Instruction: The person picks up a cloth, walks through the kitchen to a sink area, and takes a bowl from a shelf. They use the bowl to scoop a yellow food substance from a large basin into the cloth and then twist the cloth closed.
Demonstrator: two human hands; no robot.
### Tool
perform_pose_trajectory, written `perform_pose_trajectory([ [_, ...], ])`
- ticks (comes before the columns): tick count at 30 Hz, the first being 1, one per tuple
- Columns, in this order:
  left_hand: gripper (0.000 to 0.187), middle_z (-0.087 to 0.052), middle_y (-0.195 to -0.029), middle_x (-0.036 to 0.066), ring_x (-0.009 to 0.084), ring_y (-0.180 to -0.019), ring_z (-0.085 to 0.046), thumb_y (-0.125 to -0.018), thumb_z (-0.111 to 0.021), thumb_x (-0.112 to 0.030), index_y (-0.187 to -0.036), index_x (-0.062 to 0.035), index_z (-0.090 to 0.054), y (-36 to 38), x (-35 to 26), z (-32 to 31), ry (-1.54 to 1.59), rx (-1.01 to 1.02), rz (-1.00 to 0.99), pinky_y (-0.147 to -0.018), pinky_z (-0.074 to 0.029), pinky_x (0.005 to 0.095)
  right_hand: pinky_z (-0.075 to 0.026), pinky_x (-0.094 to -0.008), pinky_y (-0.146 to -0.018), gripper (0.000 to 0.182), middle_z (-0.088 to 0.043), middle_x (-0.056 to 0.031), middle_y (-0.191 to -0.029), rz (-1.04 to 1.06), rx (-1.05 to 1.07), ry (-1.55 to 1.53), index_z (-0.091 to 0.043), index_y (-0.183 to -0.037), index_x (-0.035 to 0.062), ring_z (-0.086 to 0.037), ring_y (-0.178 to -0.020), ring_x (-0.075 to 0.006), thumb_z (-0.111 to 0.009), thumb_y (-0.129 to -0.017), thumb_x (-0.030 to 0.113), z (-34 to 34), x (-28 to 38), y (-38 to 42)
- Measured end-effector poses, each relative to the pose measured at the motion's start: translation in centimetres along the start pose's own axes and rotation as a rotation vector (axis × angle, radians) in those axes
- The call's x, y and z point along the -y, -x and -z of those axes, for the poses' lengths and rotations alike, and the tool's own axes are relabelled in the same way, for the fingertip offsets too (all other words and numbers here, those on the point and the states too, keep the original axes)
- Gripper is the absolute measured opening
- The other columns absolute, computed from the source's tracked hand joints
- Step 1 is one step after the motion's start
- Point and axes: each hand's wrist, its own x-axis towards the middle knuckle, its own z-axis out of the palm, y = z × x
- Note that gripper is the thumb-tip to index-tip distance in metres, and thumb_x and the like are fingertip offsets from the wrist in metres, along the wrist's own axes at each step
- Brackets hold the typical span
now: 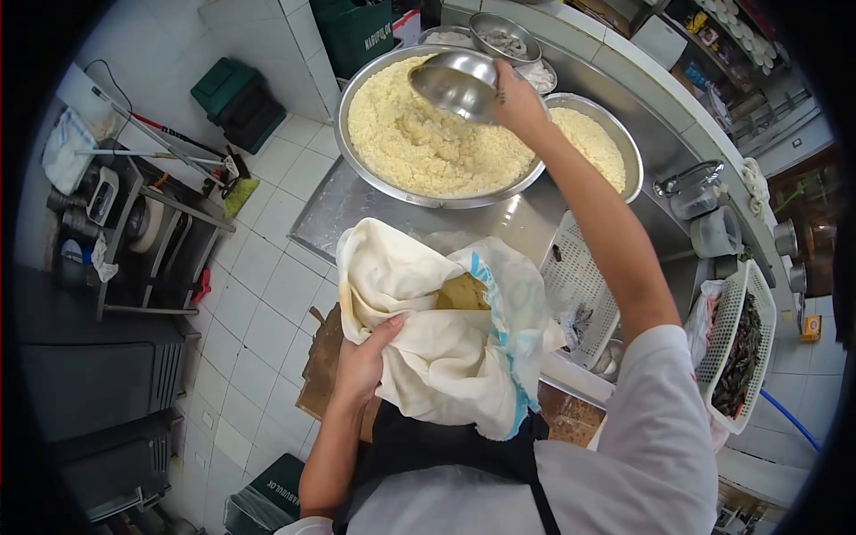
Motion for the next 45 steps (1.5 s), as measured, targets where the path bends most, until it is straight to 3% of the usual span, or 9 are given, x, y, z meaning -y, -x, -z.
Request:
perform_pose_trajectory([
  [4,0.041,-0.055,-0.106,0.011,0.0185,-0.092,-0.055,-0.078,-0.059,-0.008,-0.115,0.0022,-0.043,0.3,0.5,-1.0,-0.001,-0.008,0.011,-0.08,-0.044,0.0294,-0.045,-0.0464,-0.071,0.056,-0.054,-0.025,-0.089,0.088,-0.228,0.087,-0.031,-0.12,0.0086,-0.055,-0.082,-0.0419,-0.054,-0.069,0.003,4.7,-0.9,-0.4],
  [6,0.04,-0.055,-0.105,0.01,0.0178,-0.091,-0.055,-0.079,-0.059,-0.007,-0.114,0.0023,-0.045,0.3,0.5,-1.7,-0.011,-0.031,0.013,-0.08,-0.044,0.0286,-0.041,-0.0487,-0.077,0.05,-0.052,-0.0278,-0.096,0.047,-0.351,0.109,-0.031,-0.123,0.0069,-0.052,-0.089,-0.0418,-0.043,-0.074,0.001,6.1,-1.2,-1.3],
  [9,0.04,-0.056,-0.104,0.01,0.017,-0.091,-0.055,-0.078,-0.059,-0.007,-0.114,0.0026,-0.045,0.1,0.4,-1.9,-0.013,-0.02,0.004,-0.08,-0.043,0.0278,-0.045,-0.0463,-0.072,0.056,-0.05,-0.0248,-0.098,0.007,-0.401,0.1,-0.029,-0.121,0.0087,-0.054,-0.085,-0.0424,-0.053,-0.071,0.001,3.8,-3.4,-3.4],
  [18,0.037,-0.056,-0.103,0.009,0.016,-0.092,-0.054,-0.079,-0.059,-0.007,-0.113,0.0022,-0.046,0.0,0.1,-2.2,-0.004,-0.01,0.049,-0.081,-0.043,0.0272,-0.044,-0.0461,-0.07,0.059,-0.055,-0.0288,-0.088,-0.047,-0.196,0.022,-0.027,-0.121,0.003,-0.055,-0.077,-0.044,-0.051,-0.068,0.0,0.7,-4.9,-2.3],
  [21,0.038,-0.057,-0.101,0.011,0.0191,-0.09,-0.057,-0.077,-0.059,-0.007,-0.111,0.003,-0.047,-0.4,0.4,-2.2,-0.024,-0.007,0.031,-0.079,-0.045,0.0299,-0.049,-0.0443,-0.062,0.06,-0.057,-0.0284,-0.083,-0.094,-0.004,0.072,-0.026,-0.122,-0.0009,-0.058,-0.072,-0.042,-0.05,-0.066,0.001,0.8,-4.1,-1.1],
  [24,0.038,-0.055,-0.105,0.009,0.0164,-0.094,-0.053,-0.08,-0.059,-0.007,-0.114,0.0019,-0.046,-0.7,0.4,-1.9,0.009,0.055,0.07,-0.081,-0.042,0.0273,-0.053,-0.0345,-0.04,0.051,-0.057,-0.0264,-0.086,-0.332,0.168,-0.191,-0.032,-0.113,-0.0108,-0.062,-0.061,-0.0335,-0.048,-0.066,0.003,0.5,-2.6,0.2],
  [34,0.039,-0.054,-0.107,0.01,0.0166,-0.095,-0.052,-0.08,-0.058,-0.006,-0.116,0.0013,-0.044,-0.8,0.4,-2.1,0.039,0.106,0.054,-0.082,-0.042,0.0272,-0.053,-0.0314,-0.042,0.032,-0.06,-0.0204,-0.08,-0.649,0.537,-0.41,-0.049,-0.097,-0.0098,-0.063,-0.056,-0.0258,-0.045,-0.074,0.013,1.2,0.4,0.3],
  [36,0.04,-0.054,-0.107,0.01,0.0166,-0.096,-0.052,-0.08,-0.058,-0.006,-0.116,0.0013,-0.044,-0.9,0.7,-2.1,0.041,0.092,0.063,-0.082,-0.042,0.0273,-0.049,-0.0284,-0.039,0.028,-0.061,-0.0166,-0.071,-0.671,0.721,-0.324,-0.054,-0.089,-0.006,-0.061,-0.05,-0.0204,-0.043,-0.076,0.016,1.0,-0.4,-0.2],
  [45,0.04,-0.054,-0.107,0.01,0.0167,-0.095,-0.053,-0.08,-0.058,-0.008,-0.116,0.0015,-0.044,-0.7,0.7,-2.1,0.039,0.077,0.055,-0.081,-0.042,0.0272,-0.03,-0.0214,-0.03,0.01,-0.052,-0.0092,-0.057,-0.923,0.615,-0.777,-0.049,-0.073,0.0016,-0.039,-0.035,-0.009,-0.041,-0.072,0.008,0.2,-2.0,1.8],
])
